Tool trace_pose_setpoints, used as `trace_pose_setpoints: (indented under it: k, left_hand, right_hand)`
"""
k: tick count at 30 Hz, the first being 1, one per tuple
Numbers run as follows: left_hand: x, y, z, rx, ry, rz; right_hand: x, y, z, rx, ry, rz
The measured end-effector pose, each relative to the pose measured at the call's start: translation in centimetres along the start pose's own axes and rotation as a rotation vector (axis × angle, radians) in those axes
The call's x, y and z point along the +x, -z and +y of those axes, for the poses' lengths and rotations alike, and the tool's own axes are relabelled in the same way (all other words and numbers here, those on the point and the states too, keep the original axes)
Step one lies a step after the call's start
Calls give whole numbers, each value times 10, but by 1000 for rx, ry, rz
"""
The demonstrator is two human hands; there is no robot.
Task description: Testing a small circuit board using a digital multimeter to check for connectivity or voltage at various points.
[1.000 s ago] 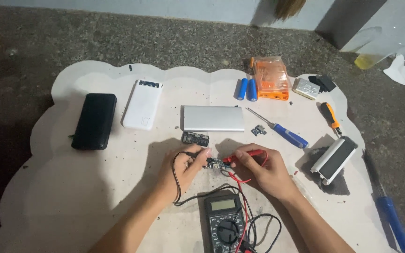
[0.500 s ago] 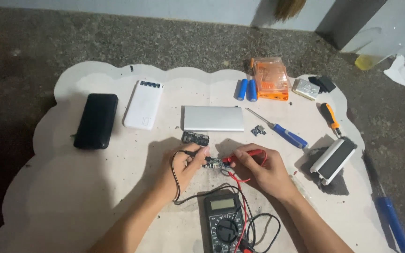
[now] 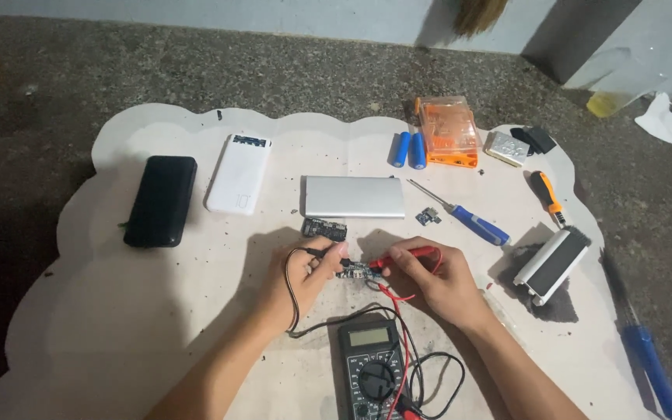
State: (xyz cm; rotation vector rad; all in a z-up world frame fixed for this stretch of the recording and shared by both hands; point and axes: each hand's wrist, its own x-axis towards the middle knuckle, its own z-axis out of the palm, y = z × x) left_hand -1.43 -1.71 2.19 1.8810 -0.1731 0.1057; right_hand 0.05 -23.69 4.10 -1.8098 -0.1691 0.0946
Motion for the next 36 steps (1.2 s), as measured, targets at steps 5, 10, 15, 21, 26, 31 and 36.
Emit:
trace_pose_setpoints:
  k: [5, 10, 15, 21, 26, 31, 36]
  left_hand:
    - [0, -3, -5, 0, 8, -1]
    - [4, 0, 0, -33, 68, 21]
    - [-1, 7, 7, 3, 105, 57]
    - [1, 4, -3, 11, 85, 26]
    - [2, 3, -9, -2, 61, 46]
    - [-1, 3, -8, -40, 69, 54]
    - [0, 4, -5, -28, 22, 32]
  right_hand:
    - [-4, 0, -4, 14, -13, 29]
    - [2, 3, 7, 85, -25, 74]
    - [0, 5, 12, 56, -5, 134]
    - [1, 4, 15, 7, -29, 133]
    - [2, 7, 18, -32, -15, 141]
    - [2, 5, 17, -46, -27, 142]
    - [2, 4, 15, -36, -15, 166]
